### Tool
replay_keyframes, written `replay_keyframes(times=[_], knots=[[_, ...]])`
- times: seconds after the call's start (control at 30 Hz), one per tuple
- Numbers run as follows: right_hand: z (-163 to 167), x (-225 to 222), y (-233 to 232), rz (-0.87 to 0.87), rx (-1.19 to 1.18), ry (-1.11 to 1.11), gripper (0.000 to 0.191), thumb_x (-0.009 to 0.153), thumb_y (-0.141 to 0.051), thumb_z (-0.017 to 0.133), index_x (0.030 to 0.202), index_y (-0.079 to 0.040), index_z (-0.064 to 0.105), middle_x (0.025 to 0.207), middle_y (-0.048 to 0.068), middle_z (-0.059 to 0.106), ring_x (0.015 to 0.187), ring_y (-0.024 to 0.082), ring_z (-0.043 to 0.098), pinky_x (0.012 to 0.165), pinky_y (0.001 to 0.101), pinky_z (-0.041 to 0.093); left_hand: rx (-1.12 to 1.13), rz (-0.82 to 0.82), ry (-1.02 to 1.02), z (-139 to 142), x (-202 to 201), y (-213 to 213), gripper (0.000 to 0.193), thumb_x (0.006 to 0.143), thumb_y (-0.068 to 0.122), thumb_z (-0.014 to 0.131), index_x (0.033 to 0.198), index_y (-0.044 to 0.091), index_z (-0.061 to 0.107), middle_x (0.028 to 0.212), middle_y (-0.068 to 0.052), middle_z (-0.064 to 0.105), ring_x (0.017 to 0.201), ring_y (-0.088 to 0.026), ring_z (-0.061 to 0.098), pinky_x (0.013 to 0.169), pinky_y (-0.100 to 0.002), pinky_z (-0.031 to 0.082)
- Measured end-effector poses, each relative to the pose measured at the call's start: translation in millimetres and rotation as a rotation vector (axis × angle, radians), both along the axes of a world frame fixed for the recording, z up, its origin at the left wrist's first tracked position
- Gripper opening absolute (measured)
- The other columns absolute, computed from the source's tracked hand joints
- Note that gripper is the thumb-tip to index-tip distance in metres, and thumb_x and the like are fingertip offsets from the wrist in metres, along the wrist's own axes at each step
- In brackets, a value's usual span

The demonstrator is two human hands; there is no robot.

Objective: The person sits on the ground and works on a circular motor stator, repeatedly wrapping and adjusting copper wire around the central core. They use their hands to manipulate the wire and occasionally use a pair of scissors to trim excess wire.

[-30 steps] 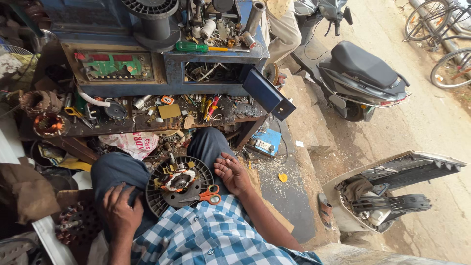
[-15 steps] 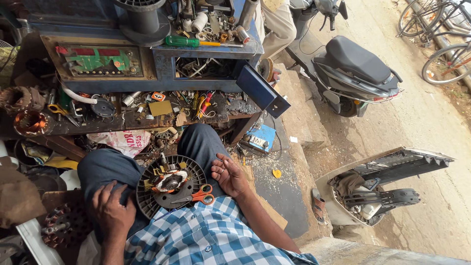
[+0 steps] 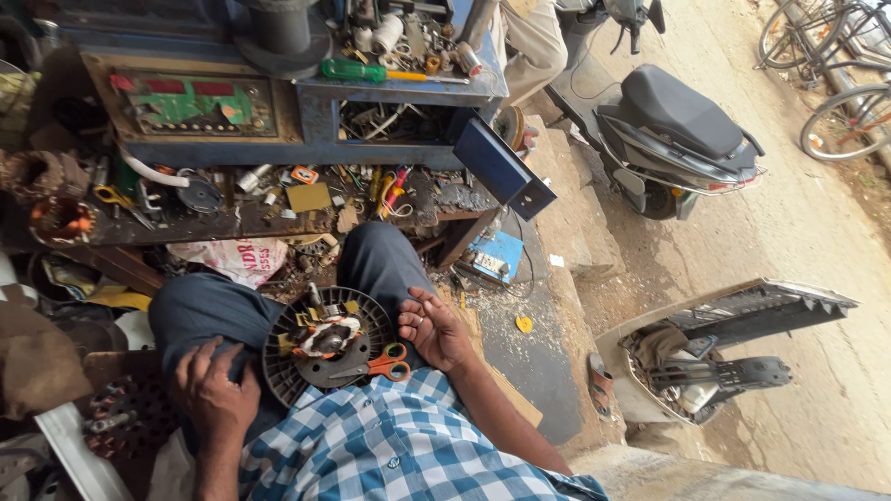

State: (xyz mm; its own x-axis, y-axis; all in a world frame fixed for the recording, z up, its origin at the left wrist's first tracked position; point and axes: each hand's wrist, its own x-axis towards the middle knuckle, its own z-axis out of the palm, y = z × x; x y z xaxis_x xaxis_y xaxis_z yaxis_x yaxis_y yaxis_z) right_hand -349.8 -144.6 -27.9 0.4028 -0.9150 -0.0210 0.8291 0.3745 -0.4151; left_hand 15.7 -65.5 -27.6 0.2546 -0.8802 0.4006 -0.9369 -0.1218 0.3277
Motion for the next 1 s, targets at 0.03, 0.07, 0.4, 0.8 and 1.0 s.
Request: replay_keyframes(times=[0.03,0.07,0.4,0.8,1.0], knots=[[1.5,-0.1,-0.6,0.004,-0.006,-0.013,0.037,0.107,-0.018,0.057,0.139,-0.002,0.049,0.12,0.016,0.067,0.106,0.025,0.07,0.09,0.0372,0.06,-0.024,-0.011,0.005,-0.1,0.9,0.9,0.028,0.081,0.022,0.081,0.107,0.013,0.079,0.137,-0.007,0.067,0.139,-0.031,0.053,0.119,-0.048,0.04],[2.8,-1.0,-1.2,0.005,-0.011,-0.022,0.036,0.107,-0.018,0.057,0.139,-0.002,0.049,0.12,0.016,0.067,0.106,0.025,0.07,0.09,0.0375,0.06,-0.046,-0.025,0.014,-0.2,1.4,1.6,0.028,0.082,0.023,0.08,0.107,0.013,0.078,0.137,-0.007,0.067,0.139,-0.031,0.053,0.12,-0.048,0.04],[4.0,-9.2,-2.7,-0.04,-0.05,-0.003,0.037,0.107,-0.02,0.055,0.14,-0.003,0.049,0.122,0.016,0.067,0.108,0.025,0.069,0.09,0.0377,0.059,-0.082,-0.002,0.008,15.3,5.5,8.2,0.024,0.084,0.027,0.082,0.102,0.012,0.078,0.133,-0.006,0.068,0.134,-0.031,0.056,0.114,-0.048,0.044],[-23.2,-8.3,1.9,-0.061,-0.049,0.036,0.042,0.107,-0.02,0.058,0.144,-0.002,0.048,0.123,0.014,0.067,0.108,0.026,0.069,0.093,0.0391,0.058,-0.148,-0.039,0.025,19.7,6.9,12.5,0.022,0.085,0.023,0.083,0.103,0.012,0.077,0.131,-0.007,0.067,0.131,-0.031,0.056,0.114,-0.047,0.044],[-22.9,-8.4,3.5,-0.061,-0.001,0.022,0.041,0.106,-0.02,0.058,0.141,-0.003,0.049,0.12,0.014,0.068,0.107,0.025,0.069,0.092,0.039,0.058,-0.102,-0.032,0.019,11.0,8.3,10.7,0.024,0.085,0.025,0.083,0.104,0.013,0.077,0.134,-0.006,0.066,0.136,-0.029,0.054,0.117,-0.047,0.043]])
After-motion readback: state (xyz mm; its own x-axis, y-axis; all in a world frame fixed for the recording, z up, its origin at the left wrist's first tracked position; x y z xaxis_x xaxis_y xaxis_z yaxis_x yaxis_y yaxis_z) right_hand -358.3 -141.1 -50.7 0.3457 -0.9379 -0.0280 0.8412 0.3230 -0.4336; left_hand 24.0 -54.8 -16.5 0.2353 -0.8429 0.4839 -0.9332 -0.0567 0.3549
